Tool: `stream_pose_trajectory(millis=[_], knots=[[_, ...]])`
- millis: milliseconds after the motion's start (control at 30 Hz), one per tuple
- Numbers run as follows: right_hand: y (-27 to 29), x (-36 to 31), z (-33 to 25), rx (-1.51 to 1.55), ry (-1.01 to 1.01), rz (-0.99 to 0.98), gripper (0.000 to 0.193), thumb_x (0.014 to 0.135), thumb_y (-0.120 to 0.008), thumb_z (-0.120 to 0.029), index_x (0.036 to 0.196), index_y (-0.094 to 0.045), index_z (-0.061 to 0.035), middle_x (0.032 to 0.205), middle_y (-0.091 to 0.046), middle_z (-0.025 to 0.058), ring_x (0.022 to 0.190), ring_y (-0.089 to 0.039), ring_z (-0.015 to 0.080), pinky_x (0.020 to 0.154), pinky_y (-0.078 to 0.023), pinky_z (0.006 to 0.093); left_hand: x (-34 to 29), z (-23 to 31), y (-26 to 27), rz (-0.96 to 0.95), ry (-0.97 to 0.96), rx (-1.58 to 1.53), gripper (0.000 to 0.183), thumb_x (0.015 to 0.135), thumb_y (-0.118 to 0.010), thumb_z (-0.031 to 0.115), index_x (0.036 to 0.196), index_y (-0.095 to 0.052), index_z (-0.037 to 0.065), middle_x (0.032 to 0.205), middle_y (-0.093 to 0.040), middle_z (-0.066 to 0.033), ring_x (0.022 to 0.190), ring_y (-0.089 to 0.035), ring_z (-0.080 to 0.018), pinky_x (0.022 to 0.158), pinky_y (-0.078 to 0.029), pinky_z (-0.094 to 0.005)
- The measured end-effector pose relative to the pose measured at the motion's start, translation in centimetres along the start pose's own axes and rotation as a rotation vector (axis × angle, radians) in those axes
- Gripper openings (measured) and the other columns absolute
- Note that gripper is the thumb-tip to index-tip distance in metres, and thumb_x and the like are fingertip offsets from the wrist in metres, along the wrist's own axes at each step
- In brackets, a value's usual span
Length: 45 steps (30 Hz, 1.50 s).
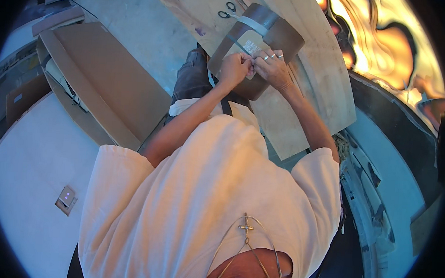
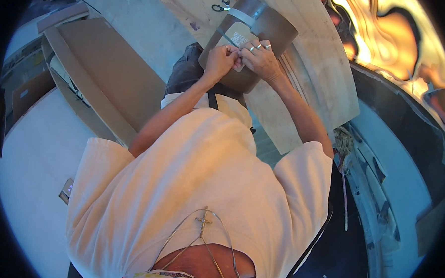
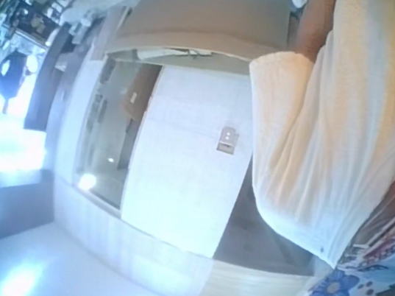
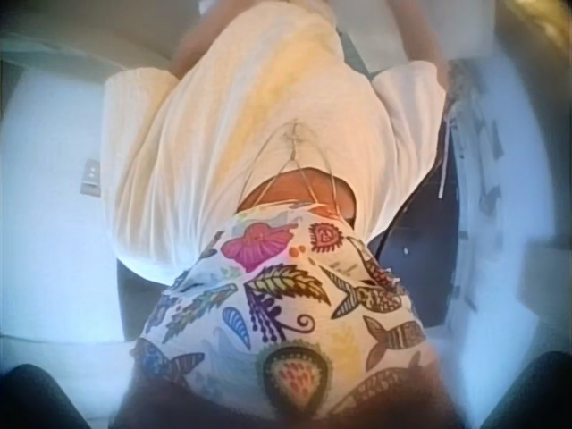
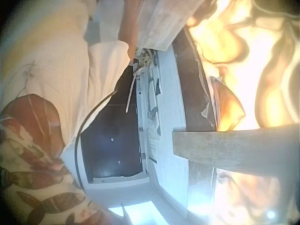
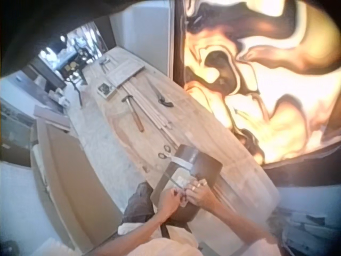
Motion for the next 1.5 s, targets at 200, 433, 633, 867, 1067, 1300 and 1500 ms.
stream_pose_trajectory(millis=[200, 433, 633, 867, 1067, 1300, 1500], knots=[[-0.8, 0.4, -0.5, -0.072, -0.199, 0.055, 0.022, 0.076, -0.072, -0.017, 0.087, -0.055, -0.0090, 0.091, -0.061, 0.0061, 0.090, -0.059, 0.0232, 0.074, -0.040, 0.0369, -2.1, 2.4, 0.7, 0.325, -0.562, 0.486, 0.014, 0.089, -0.068, 0.014, 0.097, -0.069, 0.003, 0.079, -0.070, -0.0141, 0.072, -0.069, -0.0294, 0.065, -0.054, -0.0379], [-0.7, -0.1, -0.8, -0.024, -0.341, 0.148, 0.020, 0.078, -0.072, -0.013, 0.093, -0.059, -0.0090, 0.101, -0.060, 0.0074, 0.093, -0.058, 0.0253, 0.074, -0.043, 0.0390, -1.5, 2.0, 0.5, 0.294, -0.640, 0.466, 0.014, 0.090, -0.067, 0.017, 0.095, -0.066, 0.004, 0.079, -0.069, -0.0155, 0.075, -0.069, -0.0321, 0.064, -0.054, -0.0397], [-0.2, -1.2, -1.2, 0.155, -0.581, 0.308, 0.012, 0.082, -0.072, -0.006, 0.093, -0.066, -0.0054, 0.111, -0.058, 0.0103, 0.099, -0.058, 0.0274, 0.085, -0.048, 0.0402, -0.8, 1.2, 0.1, 0.157, -0.366, 0.309, 0.016, 0.090, -0.067, 0.019, 0.096, -0.066, 0.004, 0.074, -0.068, -0.0103, 0.067, -0.067, -0.0201, 0.060, -0.051, -0.0331], [0.3, -2.4, -2.6, 0.098, -0.701, 0.350, 0.009, 0.084, -0.069, -0.007, 0.093, -0.067, -0.0056, 0.106, -0.058, 0.0088, 0.097, -0.056, 0.0287, 0.083, -0.047, 0.0394, -0.2, 0.0, -0.8, 0.001, -0.212, -0.034, 0.013, 0.091, -0.065, 0.016, 0.093, -0.065, 0.003, 0.069, -0.057, 0.0032, 0.057, -0.051, -0.0051, 0.051, -0.040, -0.0221], [-0.7, -3.4, -2.0, 0.186, -0.775, 0.480, 0.010, 0.085, -0.069, -0.009, 0.094, -0.066, -0.0067, 0.102, -0.058, 0.0091, 0.095, -0.056, 0.0296, 0.081, -0.044, 0.0406, -0.6, -0.7, -2.1, -0.090, 0.102, -0.523, 0.010, 0.092, -0.063, 0.009, 0.101, -0.059, 0.005, 0.068, -0.052, 0.0046, 0.053, -0.044, -0.0020, 0.044, -0.031, -0.0184], [-0.8, -4.0, -4.6, 0.108, -0.961, 0.599, 0.010, 0.083, -0.071, -0.010, 0.091, -0.068, -0.0056, 0.099, -0.059, 0.0104, 0.095, -0.057, 0.0282, 0.083, -0.042, 0.0408, -1.3, -0.4, -2.1, -0.048, 0.172, -0.546, 0.013, 0.092, -0.062, 0.008, 0.104, -0.058, 0.004, 0.069, -0.052, 0.0039, 0.054, -0.044, -0.0025, 0.044, -0.031, -0.0182], [-2.1, -4.6, -4.7, 0.223, -1.113, 0.674, 0.010, 0.080, -0.073, -0.012, 0.086, -0.070, -0.0039, 0.096, -0.058, 0.0104, 0.089, -0.058, 0.0268, 0.078, -0.045, 0.0391, -1.2, -0.7, -2.0, -0.096, 0.160, -0.522, 0.013, 0.093, -0.061, 0.009, 0.104, -0.058, 0.004, 0.069, -0.052, 0.0039, 0.054, -0.044, -0.0021, 0.044, -0.031, -0.0187]])
Point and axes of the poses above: each hand's wrist, its own x-axis towards the middle knuckle, its own y-axis out of the back of the hand, z = x × y, the point moved 5 cm from there along x, towards the middle knuckle
